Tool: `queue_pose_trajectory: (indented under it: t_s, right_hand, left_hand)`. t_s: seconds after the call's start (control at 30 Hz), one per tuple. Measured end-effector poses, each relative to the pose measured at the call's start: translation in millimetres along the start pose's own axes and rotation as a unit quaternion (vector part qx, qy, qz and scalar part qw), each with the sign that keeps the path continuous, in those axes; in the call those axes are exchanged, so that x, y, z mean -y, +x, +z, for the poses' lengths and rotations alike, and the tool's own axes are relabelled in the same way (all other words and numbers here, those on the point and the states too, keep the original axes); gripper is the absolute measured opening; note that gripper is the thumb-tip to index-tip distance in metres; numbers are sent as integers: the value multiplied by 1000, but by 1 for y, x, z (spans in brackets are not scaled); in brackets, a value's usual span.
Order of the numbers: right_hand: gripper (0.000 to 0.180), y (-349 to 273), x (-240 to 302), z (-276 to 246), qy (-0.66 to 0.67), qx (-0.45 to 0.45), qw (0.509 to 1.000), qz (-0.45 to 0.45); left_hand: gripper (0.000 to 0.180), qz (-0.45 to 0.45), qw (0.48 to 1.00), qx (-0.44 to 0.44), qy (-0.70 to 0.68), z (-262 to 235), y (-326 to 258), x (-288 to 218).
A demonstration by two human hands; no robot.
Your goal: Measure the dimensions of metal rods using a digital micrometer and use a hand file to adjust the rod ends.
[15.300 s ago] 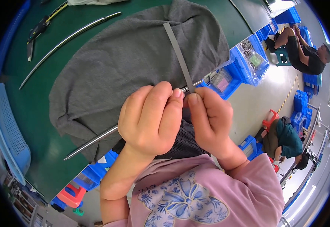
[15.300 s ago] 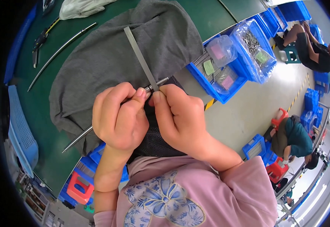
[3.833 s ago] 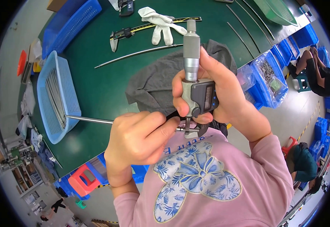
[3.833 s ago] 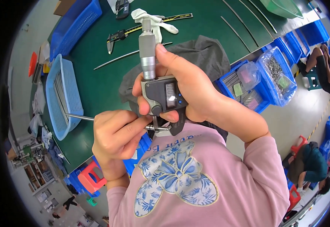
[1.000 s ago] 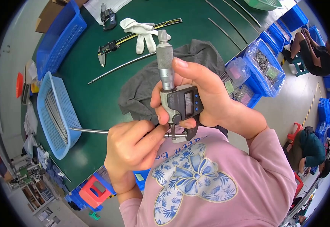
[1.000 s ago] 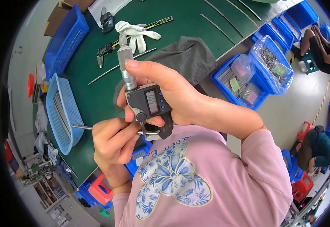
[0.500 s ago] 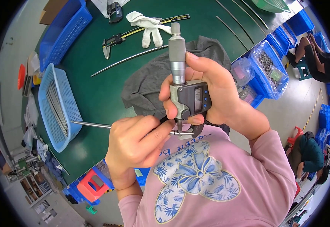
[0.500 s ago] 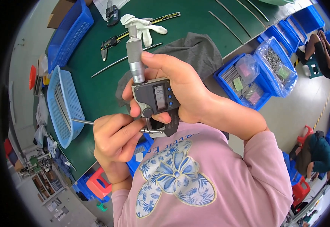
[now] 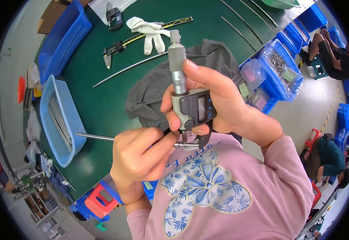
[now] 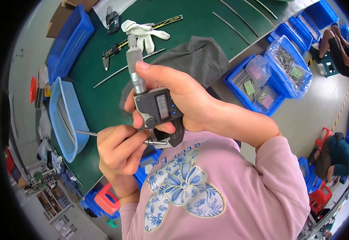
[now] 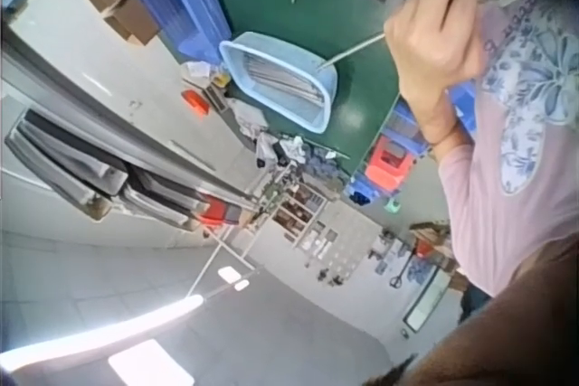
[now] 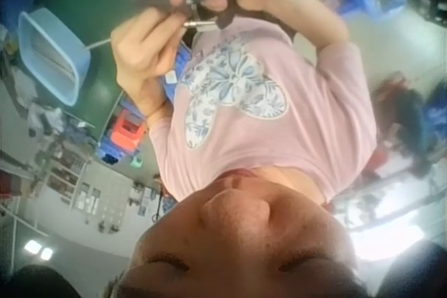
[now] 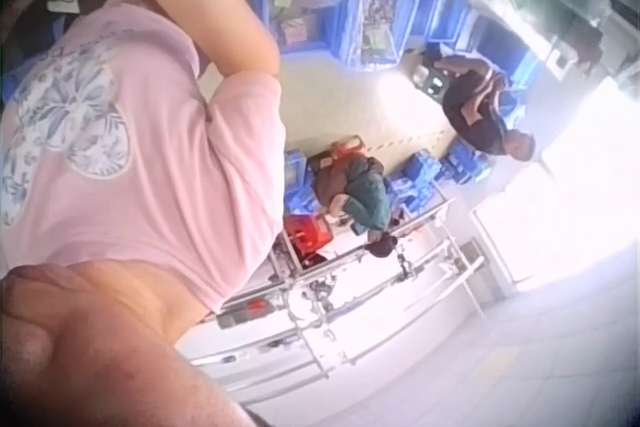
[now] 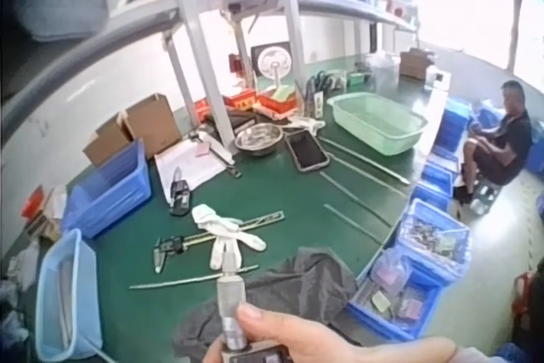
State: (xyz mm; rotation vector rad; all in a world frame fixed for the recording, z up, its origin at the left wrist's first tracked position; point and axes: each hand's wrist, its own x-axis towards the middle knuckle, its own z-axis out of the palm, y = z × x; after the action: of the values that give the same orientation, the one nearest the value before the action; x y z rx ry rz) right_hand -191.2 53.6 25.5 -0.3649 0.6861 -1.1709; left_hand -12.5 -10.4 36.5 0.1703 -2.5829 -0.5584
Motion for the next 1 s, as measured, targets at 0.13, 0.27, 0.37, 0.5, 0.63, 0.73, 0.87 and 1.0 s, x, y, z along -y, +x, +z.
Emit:
queue_pose_trajectory:
  t_s: [0.13, 0.27, 0.37, 0.5, 0.63, 0.73, 0.87, 1.0]
  right_hand:
    - [67, 0, -3, -2, 20, 12, 1000, -8]
    - [65, 0, -4, -5, 67, 29, 997, -9]
    - [65, 0, -4, -6, 70, 39, 997, -11]
    - [66, -1, -4, -3, 31, 10, 999, -11]
    - [66, 0, -7, -6, 61, 15, 998, -8]
    - [59, 1, -8, -6, 97, 34, 995, 2]
    - [58, -1, -6, -6, 79, 38, 996, 0]
    - [67, -2, -6, -6, 83, 37, 996, -3]
  left_hand:
    - [25, -2, 1000, -10, 1, 1, -1, -2]
    - [26, 4, 1000, -5, -9, 0, 0, -1]
    - [26, 5, 1000, -5, -11, 0, 0, -2]
    - [26, 5, 1000, -6, -10, 0, 0, -3]
    - [24, -61, 998, 17, 1, -1, 1, -13]
    - [24, -65, 998, 12, 10, 0, 0, -12]
    - [24, -65, 998, 5, 2, 0, 0, -13]
    - [25, 5, 1000, -6, -14, 1, 2, -4]
